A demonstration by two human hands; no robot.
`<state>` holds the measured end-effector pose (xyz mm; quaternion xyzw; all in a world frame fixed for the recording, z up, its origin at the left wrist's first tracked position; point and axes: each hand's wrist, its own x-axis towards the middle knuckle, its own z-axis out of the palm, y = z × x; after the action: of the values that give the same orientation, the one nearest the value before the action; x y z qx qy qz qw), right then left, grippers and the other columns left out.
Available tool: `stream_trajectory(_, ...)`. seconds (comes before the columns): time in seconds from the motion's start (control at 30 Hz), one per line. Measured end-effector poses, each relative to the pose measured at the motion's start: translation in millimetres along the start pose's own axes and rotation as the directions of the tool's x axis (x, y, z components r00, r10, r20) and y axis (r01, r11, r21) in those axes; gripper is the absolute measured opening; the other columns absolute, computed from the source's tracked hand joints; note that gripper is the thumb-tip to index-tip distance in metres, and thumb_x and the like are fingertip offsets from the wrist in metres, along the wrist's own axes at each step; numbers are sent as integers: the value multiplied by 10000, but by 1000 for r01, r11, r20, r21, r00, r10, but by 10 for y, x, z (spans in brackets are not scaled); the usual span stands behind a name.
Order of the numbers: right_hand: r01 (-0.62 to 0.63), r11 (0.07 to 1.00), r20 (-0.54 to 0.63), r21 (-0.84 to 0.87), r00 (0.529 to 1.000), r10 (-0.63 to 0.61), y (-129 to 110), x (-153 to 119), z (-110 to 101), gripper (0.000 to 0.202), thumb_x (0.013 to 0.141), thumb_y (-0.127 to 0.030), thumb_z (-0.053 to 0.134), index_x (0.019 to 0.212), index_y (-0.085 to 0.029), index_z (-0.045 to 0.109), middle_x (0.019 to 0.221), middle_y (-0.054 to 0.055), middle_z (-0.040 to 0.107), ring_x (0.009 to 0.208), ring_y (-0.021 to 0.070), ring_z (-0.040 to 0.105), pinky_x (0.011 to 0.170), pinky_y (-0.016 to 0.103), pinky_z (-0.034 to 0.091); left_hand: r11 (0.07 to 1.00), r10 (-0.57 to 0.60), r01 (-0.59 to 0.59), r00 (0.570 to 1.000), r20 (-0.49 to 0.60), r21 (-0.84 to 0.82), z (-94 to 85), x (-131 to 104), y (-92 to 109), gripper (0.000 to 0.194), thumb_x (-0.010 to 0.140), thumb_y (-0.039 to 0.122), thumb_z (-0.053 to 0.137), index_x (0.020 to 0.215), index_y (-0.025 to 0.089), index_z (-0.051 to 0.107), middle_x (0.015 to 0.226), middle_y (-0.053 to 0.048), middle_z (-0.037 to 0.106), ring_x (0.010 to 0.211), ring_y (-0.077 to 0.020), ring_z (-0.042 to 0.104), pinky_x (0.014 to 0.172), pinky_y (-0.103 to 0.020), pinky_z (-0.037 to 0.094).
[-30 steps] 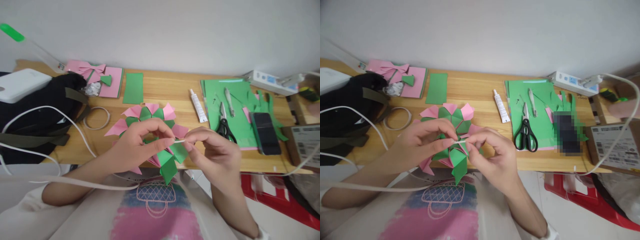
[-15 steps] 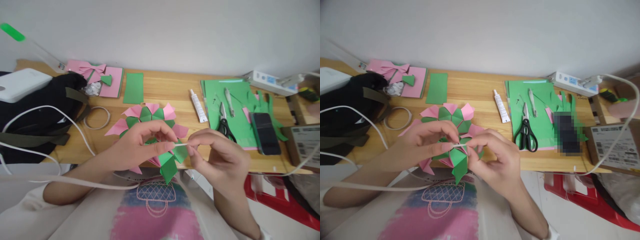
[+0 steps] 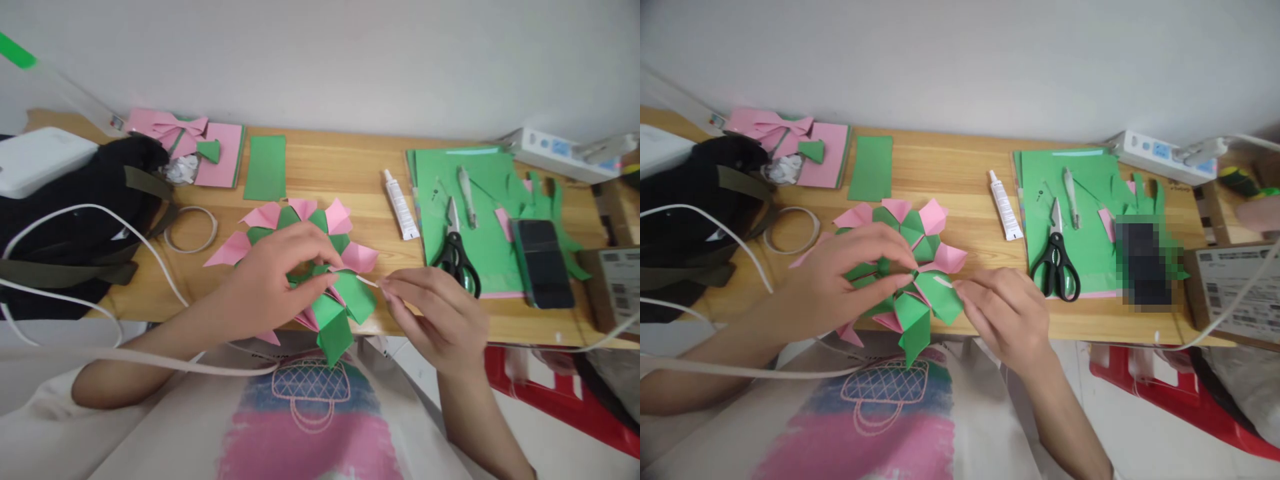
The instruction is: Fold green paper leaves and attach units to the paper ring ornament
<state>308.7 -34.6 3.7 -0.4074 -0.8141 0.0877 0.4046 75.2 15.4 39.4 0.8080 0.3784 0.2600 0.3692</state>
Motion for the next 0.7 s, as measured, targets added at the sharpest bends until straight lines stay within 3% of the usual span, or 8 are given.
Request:
stream_trajectory(0.1,38,997,23,-62,999,-37,-82,13,-27,205,814,-63,638,979,-183,658,841,76,740,698,195,680,611,328,534,975,154,-156,988,23,156,56,15,66,93,888,149,576,895,175,664,913,-51,669,866,-185,627,753,-332,483)
stream_trajectory(0.2,62,995,31,-82,998,-59,-153,40,-49,199,814,-65,652,980,-175,655,832,76,742,688,189,670,597,324,523,899,295,-284,955,19,332,93,19,121,160,904,129,530,845,199,661,909,-21,683,846,-175,618,773,-344,441)
stream_trajectory(0.5,5,1000,0,-4,1000,-5,-142,20,-70,307,773,-51,704,1046,-179,643,846,92,750,715,215,685,586,346,525,716,460,-392,887,31,578,45,-25,181,181,886,72,556,805,215,631,841,-10,705,808,-183,583,785,-360,427)
stream_trajectory(0.7,-1,986,7,-166,1000,2,-315,13,-74,196,800,-75,695,955,-194,679,850,67,757,697,193,662,615,348,518,641,485,-401,872,60,654,65,-68,210,123,885,89,591,862,204,631,879,-11,711,799,-183,616,786,-376,447)
